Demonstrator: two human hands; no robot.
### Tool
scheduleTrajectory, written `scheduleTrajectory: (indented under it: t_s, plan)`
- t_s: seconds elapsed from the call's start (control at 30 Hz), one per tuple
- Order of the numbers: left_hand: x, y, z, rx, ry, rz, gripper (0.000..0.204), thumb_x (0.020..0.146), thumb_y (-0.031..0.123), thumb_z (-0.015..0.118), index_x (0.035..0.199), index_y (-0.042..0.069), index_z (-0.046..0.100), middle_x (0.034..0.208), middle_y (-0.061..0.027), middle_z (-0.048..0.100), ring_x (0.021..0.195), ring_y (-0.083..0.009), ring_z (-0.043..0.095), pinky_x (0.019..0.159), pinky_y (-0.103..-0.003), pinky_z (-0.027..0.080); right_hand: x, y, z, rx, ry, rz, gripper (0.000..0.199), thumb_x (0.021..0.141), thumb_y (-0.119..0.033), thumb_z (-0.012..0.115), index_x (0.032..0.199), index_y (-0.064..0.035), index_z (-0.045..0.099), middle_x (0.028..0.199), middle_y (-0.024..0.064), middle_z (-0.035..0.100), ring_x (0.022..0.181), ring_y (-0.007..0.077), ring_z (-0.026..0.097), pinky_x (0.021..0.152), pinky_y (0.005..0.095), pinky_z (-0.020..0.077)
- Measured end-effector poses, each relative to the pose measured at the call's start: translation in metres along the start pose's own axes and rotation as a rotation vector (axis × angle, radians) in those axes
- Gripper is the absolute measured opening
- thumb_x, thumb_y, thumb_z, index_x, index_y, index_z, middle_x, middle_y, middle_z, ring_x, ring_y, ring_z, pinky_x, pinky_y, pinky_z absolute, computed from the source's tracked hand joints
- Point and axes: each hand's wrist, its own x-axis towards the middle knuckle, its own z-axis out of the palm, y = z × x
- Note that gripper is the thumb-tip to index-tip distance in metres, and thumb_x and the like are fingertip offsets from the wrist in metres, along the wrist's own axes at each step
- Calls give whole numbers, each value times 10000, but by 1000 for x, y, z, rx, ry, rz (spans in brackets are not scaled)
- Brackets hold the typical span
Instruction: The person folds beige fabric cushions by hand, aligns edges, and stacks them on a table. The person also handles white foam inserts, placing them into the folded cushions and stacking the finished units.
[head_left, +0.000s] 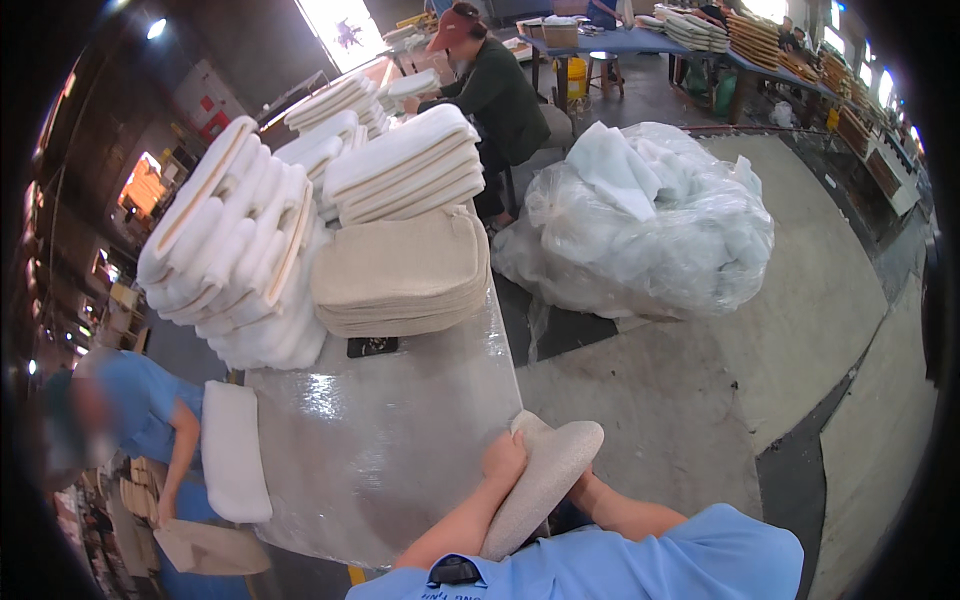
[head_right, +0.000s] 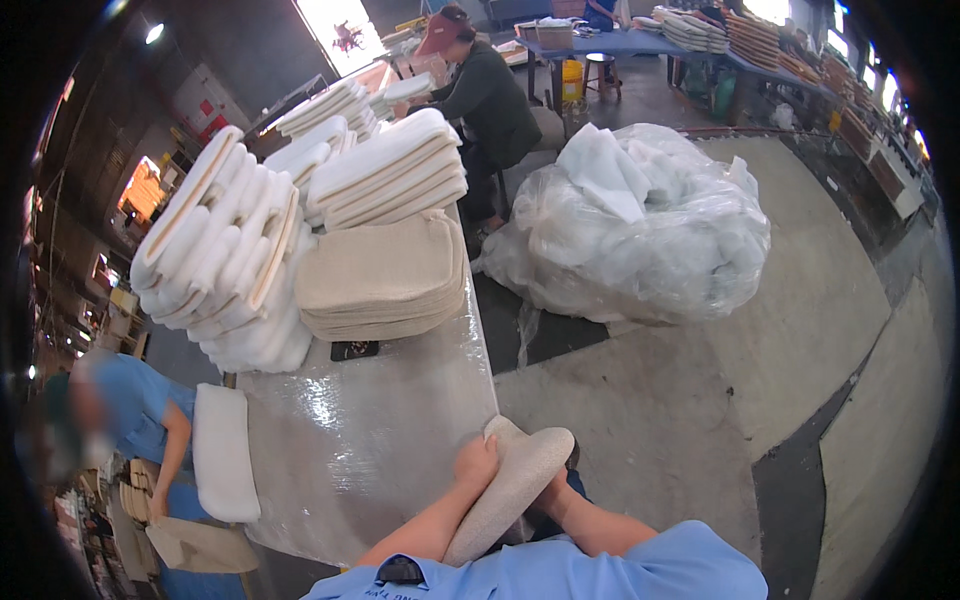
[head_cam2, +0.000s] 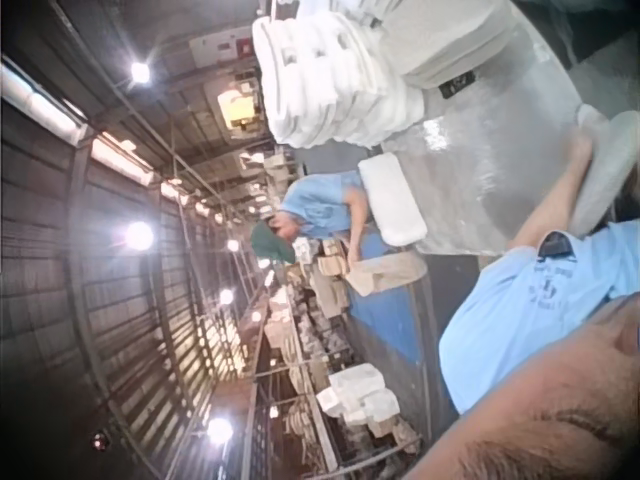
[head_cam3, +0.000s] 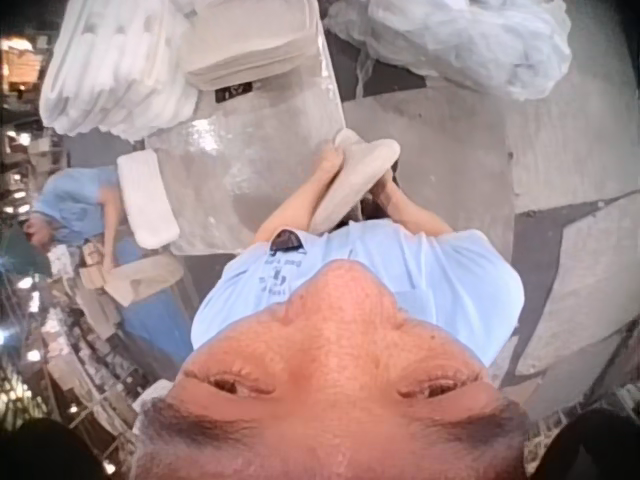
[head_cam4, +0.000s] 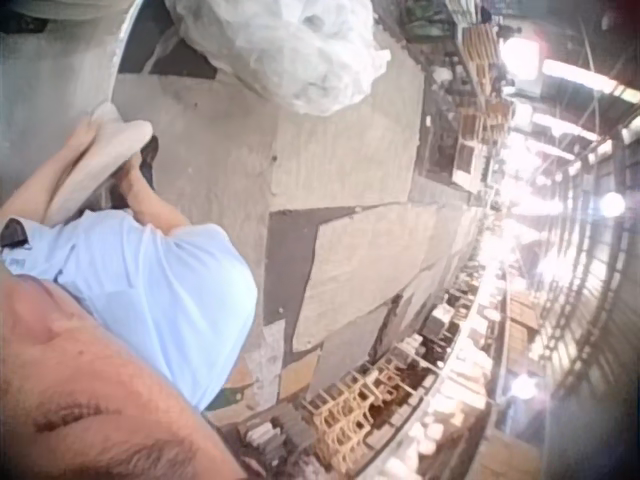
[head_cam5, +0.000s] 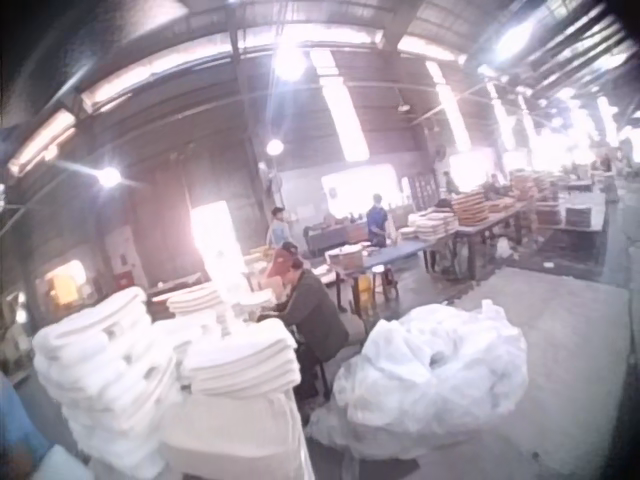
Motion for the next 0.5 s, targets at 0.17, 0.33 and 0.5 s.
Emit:
scheduleTrajectory:
  t_s: [0.17,0.33,0.5]
  plan:
    - [4,-13,6,7,205,46,443,1101,402,452,1015,17,653,937,-291,720,893,-512,692,799,-615,518,19,26,-35,-83,51,63,577,1100,-509,324,1529,-174,514,1549,92,577,1404,351,533,1219,520,386]
    - [7,-15,14,-87,195,-41,437,1101,413,463,982,22,619,897,-304,706,863,-529,681,747,-615,506,24,31,-37,-77,219,109,580,1098,-510,325,1528,-172,516,1551,94,575,1405,349,533,1220,518,384]
    - [6,-5,10,-9,140,-49,405,1095,398,471,1033,28,626,932,-302,715,911,-520,687,773,-613,506,23,32,-38,-22,245,91,582,1096,-512,327,1527,-169,518,1554,97,572,1407,347,532,1222,516,382]
